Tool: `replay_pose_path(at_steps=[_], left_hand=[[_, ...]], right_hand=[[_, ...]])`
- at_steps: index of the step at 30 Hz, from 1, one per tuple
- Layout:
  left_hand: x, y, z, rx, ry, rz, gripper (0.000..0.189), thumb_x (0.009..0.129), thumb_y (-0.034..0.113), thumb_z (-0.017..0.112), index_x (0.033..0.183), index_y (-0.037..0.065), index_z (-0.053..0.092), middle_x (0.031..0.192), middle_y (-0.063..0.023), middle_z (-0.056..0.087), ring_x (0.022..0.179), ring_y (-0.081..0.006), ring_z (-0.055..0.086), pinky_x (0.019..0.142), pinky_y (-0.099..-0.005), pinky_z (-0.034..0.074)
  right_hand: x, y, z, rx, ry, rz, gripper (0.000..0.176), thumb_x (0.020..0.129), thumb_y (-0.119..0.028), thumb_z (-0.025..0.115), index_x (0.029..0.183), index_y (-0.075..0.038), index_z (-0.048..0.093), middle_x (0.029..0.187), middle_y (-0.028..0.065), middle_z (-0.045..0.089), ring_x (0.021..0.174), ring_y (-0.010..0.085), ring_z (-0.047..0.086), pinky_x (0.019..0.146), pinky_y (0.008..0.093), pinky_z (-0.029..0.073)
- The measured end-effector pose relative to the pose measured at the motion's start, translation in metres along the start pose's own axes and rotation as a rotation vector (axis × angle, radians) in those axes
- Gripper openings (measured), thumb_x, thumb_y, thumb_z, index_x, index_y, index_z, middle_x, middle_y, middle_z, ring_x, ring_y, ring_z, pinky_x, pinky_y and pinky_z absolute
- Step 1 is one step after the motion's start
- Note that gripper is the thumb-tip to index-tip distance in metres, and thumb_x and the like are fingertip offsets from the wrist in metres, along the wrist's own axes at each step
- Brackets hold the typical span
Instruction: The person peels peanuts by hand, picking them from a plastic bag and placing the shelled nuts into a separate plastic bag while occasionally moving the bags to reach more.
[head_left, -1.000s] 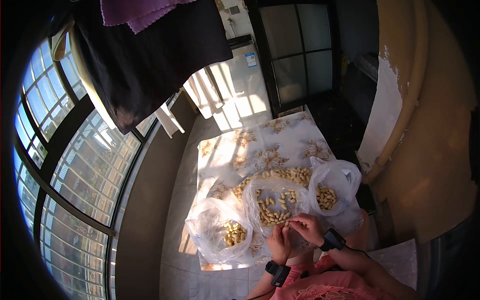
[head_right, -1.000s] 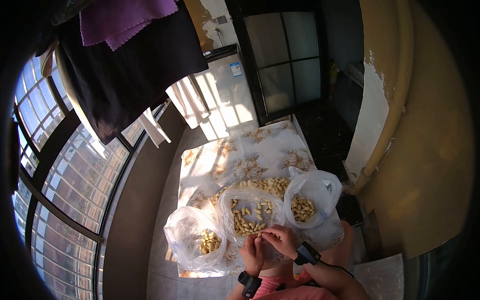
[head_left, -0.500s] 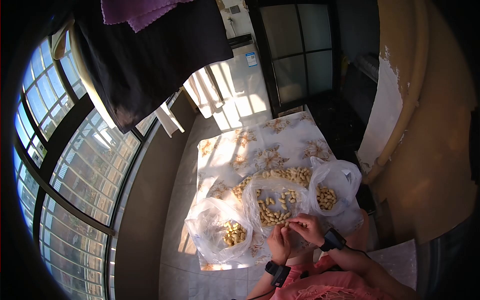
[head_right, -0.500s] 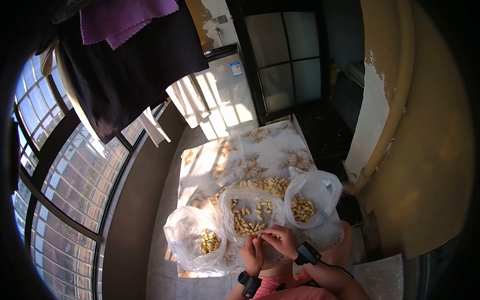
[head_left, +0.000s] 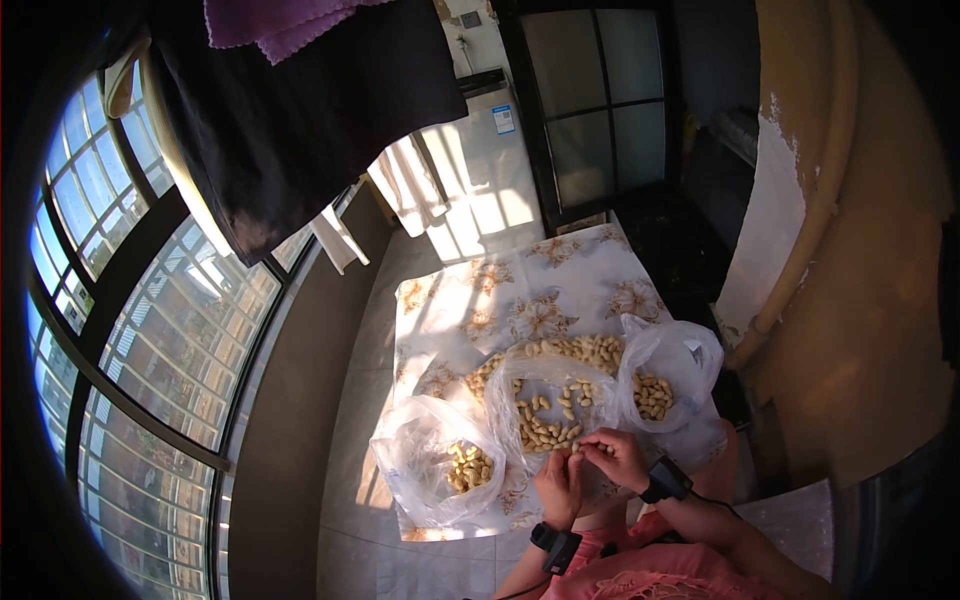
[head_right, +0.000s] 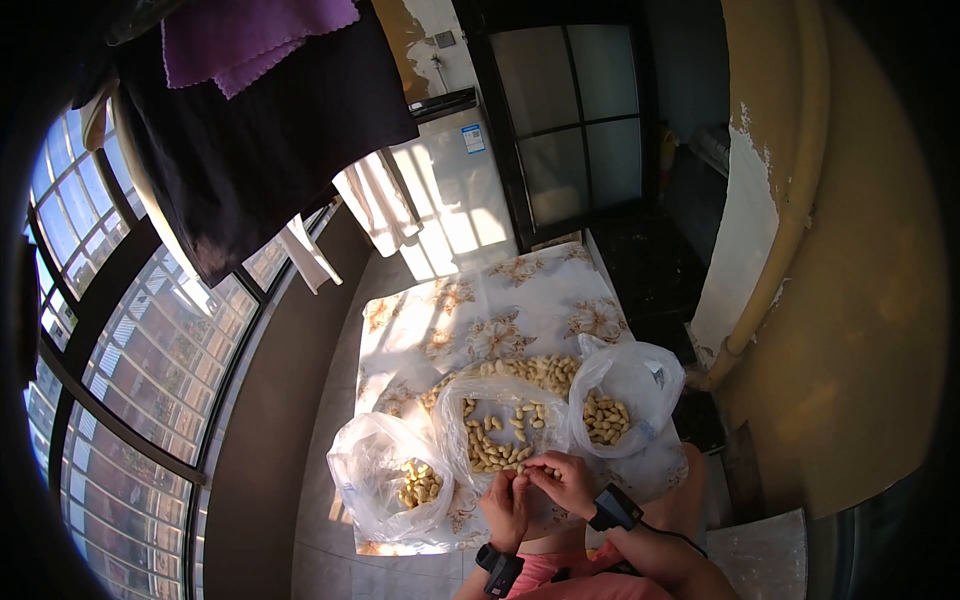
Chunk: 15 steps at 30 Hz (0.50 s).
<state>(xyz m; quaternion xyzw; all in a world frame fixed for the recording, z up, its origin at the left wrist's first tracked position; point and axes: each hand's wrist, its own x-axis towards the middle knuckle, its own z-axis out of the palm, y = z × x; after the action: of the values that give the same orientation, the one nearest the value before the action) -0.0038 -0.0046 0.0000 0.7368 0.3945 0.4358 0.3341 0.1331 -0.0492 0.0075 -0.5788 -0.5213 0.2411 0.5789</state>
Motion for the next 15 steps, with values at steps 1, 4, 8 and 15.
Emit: replay_pose_path(at_steps=[1, 4, 8, 15], left_hand=[[0.0002, 0.0005, -0.0002, -0.006, -0.001, 0.003, 0.016, 0.094, 0.018, 0.067, 0.091, 0.004, 0.062, 0.077, -0.0159, 0.064, 0.065, -0.0358, 0.062, 0.059, -0.042, 0.048], [0.0001, -0.0011, 0.0005, 0.005, 0.003, 0.01, 0.016, 0.093, 0.019, 0.068, 0.091, 0.004, 0.062, 0.077, -0.0155, 0.064, 0.065, -0.0355, 0.062, 0.059, -0.0417, 0.048], [0.0001, -0.0023, 0.0011, -0.016, 0.004, 0.024, 0.017, 0.093, 0.019, 0.069, 0.091, 0.004, 0.062, 0.077, -0.0151, 0.065, 0.066, -0.0349, 0.063, 0.059, -0.0413, 0.048], [0.0004, -0.0014, 0.0006, -0.016, -0.009, 0.017, 0.018, 0.091, 0.021, 0.071, 0.091, 0.005, 0.063, 0.077, -0.0133, 0.065, 0.064, -0.0325, 0.063, 0.058, -0.0395, 0.048]], right_hand=[[0.0, -0.0003, -0.0001, 0.0, 0.0, 0.0, 0.013, 0.09, -0.007, 0.069, 0.102, -0.002, 0.072, 0.086, 0.0067, 0.07, 0.074, 0.0119, 0.065, 0.065, 0.026, 0.05], [-0.0001, -0.0003, -0.0001, 0.015, -0.008, 0.014, 0.013, 0.09, -0.007, 0.068, 0.102, -0.001, 0.072, 0.088, 0.0074, 0.071, 0.076, 0.0125, 0.067, 0.067, 0.0261, 0.051], [0.0002, 0.0005, -0.0006, 0.02, -0.008, 0.004, 0.013, 0.091, -0.007, 0.068, 0.102, -0.001, 0.072, 0.088, 0.0072, 0.071, 0.077, 0.0123, 0.067, 0.068, 0.0261, 0.051], [-0.0005, 0.0009, 0.0011, 0.064, 0.007, 0.034, 0.014, 0.092, -0.008, 0.068, 0.103, 0.0, 0.072, 0.088, 0.0064, 0.072, 0.079, 0.0106, 0.066, 0.069, 0.025, 0.051]])
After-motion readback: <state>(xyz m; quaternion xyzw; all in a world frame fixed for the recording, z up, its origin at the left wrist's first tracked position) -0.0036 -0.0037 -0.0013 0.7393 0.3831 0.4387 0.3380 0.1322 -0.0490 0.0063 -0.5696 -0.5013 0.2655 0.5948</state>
